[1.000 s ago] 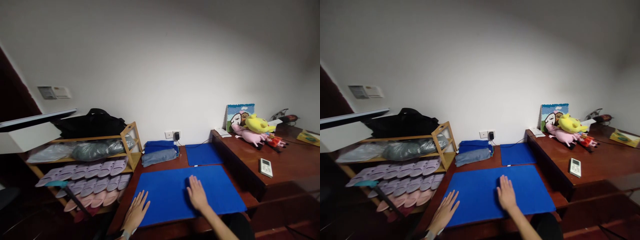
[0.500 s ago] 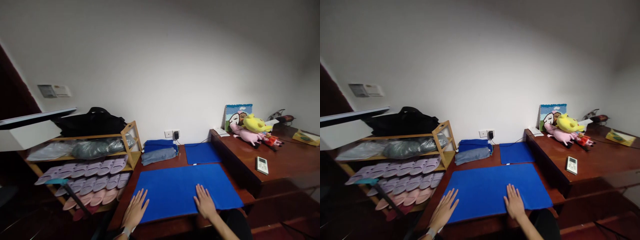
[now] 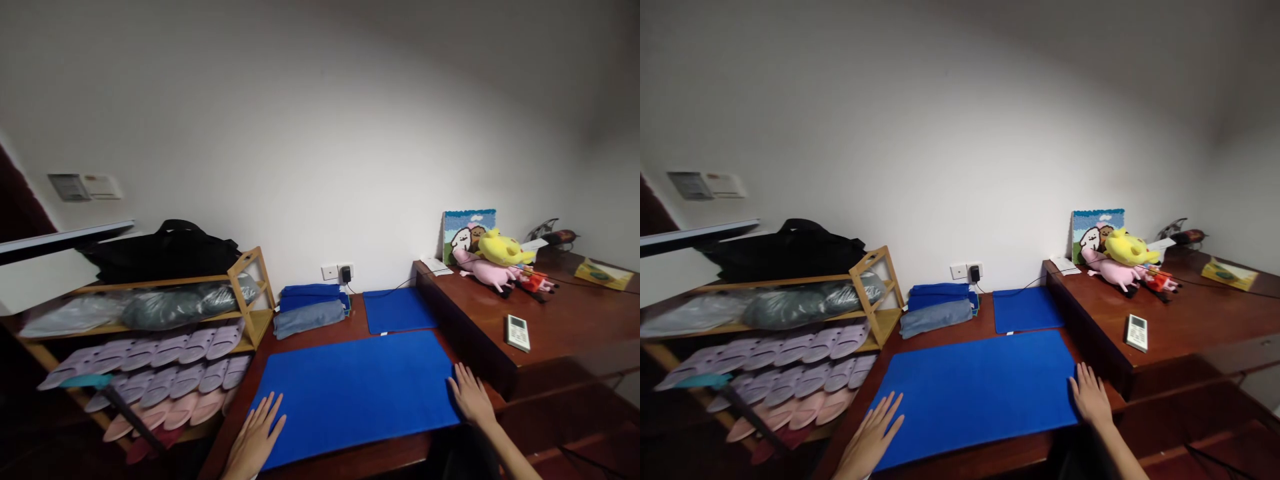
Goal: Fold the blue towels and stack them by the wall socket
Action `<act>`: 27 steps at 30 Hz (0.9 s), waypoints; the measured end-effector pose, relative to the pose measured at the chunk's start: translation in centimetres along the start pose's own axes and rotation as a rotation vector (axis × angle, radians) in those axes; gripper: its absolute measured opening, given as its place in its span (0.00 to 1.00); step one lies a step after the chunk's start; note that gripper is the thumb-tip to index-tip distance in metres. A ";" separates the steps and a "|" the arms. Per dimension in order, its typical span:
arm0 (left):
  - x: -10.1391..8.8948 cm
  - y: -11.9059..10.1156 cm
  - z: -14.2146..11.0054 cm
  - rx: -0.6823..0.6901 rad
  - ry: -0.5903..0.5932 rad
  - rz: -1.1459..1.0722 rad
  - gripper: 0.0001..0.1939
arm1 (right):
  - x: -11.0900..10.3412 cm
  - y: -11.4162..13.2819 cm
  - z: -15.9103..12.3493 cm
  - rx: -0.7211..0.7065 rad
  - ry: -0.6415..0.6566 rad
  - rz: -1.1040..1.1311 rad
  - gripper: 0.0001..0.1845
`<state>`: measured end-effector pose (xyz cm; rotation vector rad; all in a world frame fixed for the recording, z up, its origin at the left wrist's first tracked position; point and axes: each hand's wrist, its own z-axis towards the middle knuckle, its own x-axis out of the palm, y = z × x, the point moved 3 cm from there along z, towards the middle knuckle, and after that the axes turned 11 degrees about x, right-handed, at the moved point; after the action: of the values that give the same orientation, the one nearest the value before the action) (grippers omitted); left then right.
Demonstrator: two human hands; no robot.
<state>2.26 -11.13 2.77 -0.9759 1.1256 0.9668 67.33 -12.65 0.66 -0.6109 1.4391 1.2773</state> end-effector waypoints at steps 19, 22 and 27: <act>1.4 5.0 9.3 -0.083 -0.044 0.062 0.35 | 8.3 29.5 0.7 -0.342 0.352 0.026 0.39; 1.7 5.1 8.9 -0.079 -0.068 0.059 0.34 | 7.1 24.9 3.7 -0.237 0.325 -0.037 0.39; 2.0 5.0 9.0 -0.071 -0.096 0.061 0.33 | 5.2 12.4 10.3 0.031 0.242 -0.183 0.40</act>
<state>0.12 -0.94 1.55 -0.9462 1.0519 1.0982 58.63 1.82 2.00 -0.8797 1.5567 1.0630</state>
